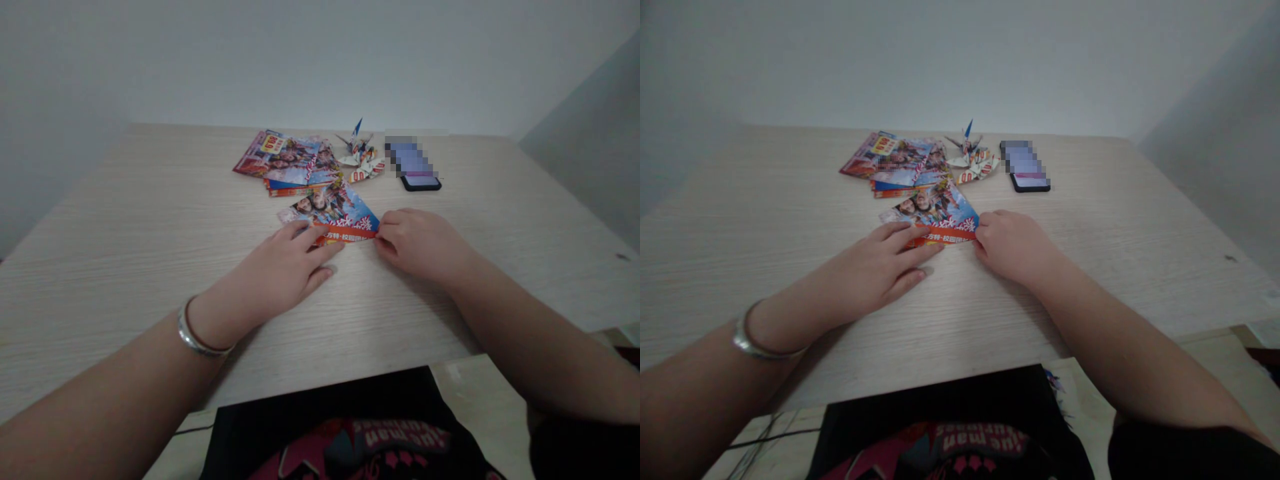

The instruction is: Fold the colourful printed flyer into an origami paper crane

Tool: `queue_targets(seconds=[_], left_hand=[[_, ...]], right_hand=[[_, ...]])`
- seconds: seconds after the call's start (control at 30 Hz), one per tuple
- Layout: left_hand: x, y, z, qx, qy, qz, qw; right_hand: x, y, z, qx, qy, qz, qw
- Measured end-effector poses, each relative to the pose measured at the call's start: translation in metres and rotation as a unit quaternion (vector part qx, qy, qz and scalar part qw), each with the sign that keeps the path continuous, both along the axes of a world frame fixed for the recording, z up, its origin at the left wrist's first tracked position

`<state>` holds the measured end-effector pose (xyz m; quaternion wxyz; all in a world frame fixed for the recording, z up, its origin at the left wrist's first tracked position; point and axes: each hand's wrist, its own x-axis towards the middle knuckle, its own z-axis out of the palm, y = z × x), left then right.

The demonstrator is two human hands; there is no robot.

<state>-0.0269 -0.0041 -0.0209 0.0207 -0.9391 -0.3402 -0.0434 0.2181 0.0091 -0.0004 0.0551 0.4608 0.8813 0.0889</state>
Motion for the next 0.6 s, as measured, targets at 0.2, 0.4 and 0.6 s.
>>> queue_targets(seconds=[0.2,0.4,0.6], left_hand=[[-0.002,0.000,0.011,-0.012,0.022,0.026,0.999],[-0.019,0.004,0.014,-0.002,0.029,0.069,0.997],[-0.013,0.004,0.019,0.025,0.049,0.078,0.995]], right_hand=[[0.008,0.003,-0.003,-0.002,0.004,0.004,1.000],[0.012,0.002,-0.001,-0.010,0.005,-0.008,1.000],[0.010,0.002,-0.003,0.005,0.021,-0.003,1.000]])
